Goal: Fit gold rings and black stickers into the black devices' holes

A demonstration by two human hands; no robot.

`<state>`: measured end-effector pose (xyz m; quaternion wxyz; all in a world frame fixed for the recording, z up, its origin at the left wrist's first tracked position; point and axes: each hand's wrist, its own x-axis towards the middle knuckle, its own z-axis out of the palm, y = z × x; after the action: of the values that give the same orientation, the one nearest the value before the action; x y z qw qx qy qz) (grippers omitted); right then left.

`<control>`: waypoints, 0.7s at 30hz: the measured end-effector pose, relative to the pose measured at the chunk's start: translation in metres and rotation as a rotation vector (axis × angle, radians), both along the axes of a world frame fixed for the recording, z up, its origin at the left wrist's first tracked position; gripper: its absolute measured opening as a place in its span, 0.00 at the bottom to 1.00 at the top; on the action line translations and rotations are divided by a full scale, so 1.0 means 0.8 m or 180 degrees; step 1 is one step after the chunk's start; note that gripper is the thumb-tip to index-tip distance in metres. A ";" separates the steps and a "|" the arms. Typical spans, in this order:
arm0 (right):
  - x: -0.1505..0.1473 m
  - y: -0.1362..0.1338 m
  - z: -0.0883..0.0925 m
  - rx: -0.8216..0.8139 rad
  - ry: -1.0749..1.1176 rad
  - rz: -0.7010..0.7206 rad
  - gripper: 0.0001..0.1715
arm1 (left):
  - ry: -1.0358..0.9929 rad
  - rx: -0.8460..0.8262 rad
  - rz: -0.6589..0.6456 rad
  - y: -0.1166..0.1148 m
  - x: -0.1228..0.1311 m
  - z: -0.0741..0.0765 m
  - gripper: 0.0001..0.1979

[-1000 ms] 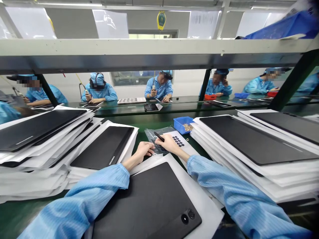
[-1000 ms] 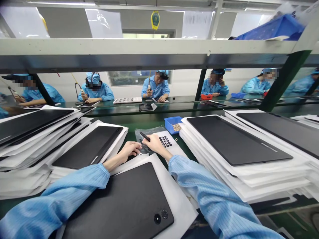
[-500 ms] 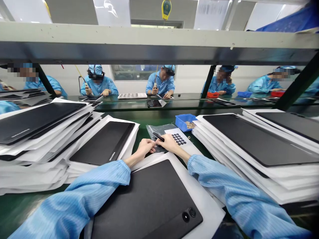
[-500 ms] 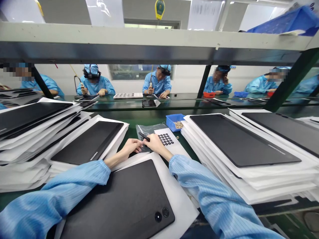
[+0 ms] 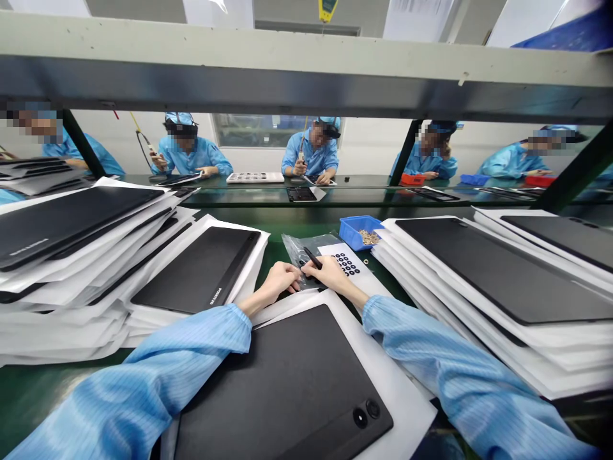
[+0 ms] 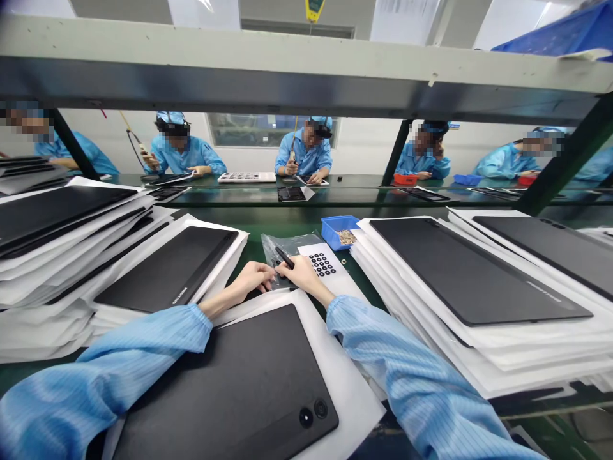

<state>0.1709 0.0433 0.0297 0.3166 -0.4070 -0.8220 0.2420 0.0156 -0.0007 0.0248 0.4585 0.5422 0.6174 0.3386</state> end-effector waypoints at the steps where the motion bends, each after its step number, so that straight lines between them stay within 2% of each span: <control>1: 0.000 0.000 -0.001 0.0006 0.0012 0.0008 0.11 | 0.0008 0.0003 0.0001 -0.001 0.001 0.001 0.12; 14: -0.009 -0.009 -0.002 0.0315 -0.0205 -0.0034 0.10 | 0.0056 0.0067 -0.0003 -0.009 0.003 0.009 0.11; 21: -0.004 -0.004 0.001 0.0040 -0.0059 -0.0127 0.15 | 0.0428 0.0045 -0.0062 -0.014 0.007 0.013 0.11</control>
<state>0.1674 0.0402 0.0308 0.3163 -0.4235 -0.8181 0.2266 0.0209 -0.0121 0.0355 0.4154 0.5730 0.6391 0.3013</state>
